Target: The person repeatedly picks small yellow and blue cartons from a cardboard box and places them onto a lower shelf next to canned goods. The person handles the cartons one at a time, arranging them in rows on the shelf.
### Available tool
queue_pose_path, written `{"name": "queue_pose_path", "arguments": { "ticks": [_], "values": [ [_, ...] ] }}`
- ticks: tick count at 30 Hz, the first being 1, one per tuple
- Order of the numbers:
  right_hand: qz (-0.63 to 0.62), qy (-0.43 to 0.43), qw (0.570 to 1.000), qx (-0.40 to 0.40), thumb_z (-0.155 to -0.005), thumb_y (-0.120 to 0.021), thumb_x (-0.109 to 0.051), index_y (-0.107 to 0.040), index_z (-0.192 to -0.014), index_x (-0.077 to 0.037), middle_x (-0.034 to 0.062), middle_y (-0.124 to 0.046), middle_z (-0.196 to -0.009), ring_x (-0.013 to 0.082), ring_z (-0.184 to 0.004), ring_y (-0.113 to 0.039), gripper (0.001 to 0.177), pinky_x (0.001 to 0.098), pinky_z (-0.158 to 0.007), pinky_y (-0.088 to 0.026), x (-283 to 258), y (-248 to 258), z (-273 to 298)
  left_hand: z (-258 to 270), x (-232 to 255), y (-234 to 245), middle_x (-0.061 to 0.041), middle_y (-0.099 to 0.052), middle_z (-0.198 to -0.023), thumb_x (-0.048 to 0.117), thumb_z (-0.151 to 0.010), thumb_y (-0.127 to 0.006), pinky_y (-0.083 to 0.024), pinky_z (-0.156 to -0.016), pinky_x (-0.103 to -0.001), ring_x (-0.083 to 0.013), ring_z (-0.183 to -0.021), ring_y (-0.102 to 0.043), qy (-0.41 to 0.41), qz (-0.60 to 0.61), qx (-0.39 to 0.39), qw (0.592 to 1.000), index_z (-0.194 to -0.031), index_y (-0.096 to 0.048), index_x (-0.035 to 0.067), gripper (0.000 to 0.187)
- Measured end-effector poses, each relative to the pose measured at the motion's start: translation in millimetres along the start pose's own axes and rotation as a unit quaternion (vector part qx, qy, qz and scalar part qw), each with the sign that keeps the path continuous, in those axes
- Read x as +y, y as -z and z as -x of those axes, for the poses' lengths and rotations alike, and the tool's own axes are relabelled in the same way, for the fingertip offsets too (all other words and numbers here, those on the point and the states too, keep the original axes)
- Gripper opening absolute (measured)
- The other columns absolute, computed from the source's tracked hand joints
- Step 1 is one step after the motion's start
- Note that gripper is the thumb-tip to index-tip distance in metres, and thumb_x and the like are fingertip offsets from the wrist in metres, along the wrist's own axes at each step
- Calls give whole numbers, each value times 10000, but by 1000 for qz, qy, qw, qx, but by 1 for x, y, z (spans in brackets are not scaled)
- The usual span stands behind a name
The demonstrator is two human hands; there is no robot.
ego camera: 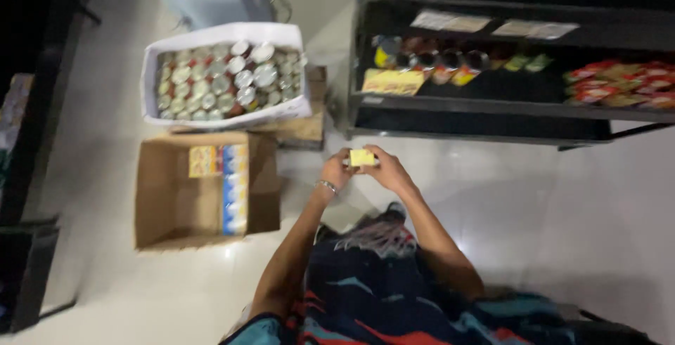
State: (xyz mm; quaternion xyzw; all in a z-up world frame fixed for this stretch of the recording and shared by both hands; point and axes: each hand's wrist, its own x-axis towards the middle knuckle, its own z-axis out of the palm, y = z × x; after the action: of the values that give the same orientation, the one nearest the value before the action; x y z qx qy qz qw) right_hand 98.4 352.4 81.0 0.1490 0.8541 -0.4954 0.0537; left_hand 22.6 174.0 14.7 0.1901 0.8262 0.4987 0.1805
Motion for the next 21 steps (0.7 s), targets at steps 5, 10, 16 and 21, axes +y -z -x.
{"name": "queue_pose_path", "arguments": {
  "ticks": [5,10,16,21],
  "values": [
    [33,47,995,77,-819,-845,-178,-595,-1352,-89,195,-731,-1168,308,-1031,-737,596,399,-852,-588,84,78,0,-55,20,-105,-224,-707,-1148,219,-723,-890,-574,-870,-447,-392,-1012,-705,-87,-68,-21,994,-1263,-639,62,615],
    [23,-31,996,81,-851,-815,-165,-632,-1318,-83,168,-769,-1072,267,-922,-779,508,366,-799,-606,95,167,5,-90,65,-165,-185,-737,-1193,291,-862,-797,-553,-1003,-430,-355,-1153,-682,-34,-64,-107,992,-1392,-591,100,599],
    [12,22,989,144,-845,-828,-172,-614,-1321,-69,175,-758,-1080,282,-924,-773,532,381,-786,-603,149,220,-56,-163,79,-183,-291,-519,-1455,220,-830,-781,-493,-1051,-445,-453,-1248,-569,-90,-184,-70,976,-1608,-305,97,920],
    [89,44,976,194,-826,-851,-228,-647,-1311,-104,210,-750,-1071,371,-1000,-726,541,442,-829,-586,150,237,-111,-220,110,-186,-214,-341,-1595,292,-773,-812,-332,-1201,-533,-435,-1480,-317,-25,-300,-29,953,-1592,-313,167,967]
  ]
}}
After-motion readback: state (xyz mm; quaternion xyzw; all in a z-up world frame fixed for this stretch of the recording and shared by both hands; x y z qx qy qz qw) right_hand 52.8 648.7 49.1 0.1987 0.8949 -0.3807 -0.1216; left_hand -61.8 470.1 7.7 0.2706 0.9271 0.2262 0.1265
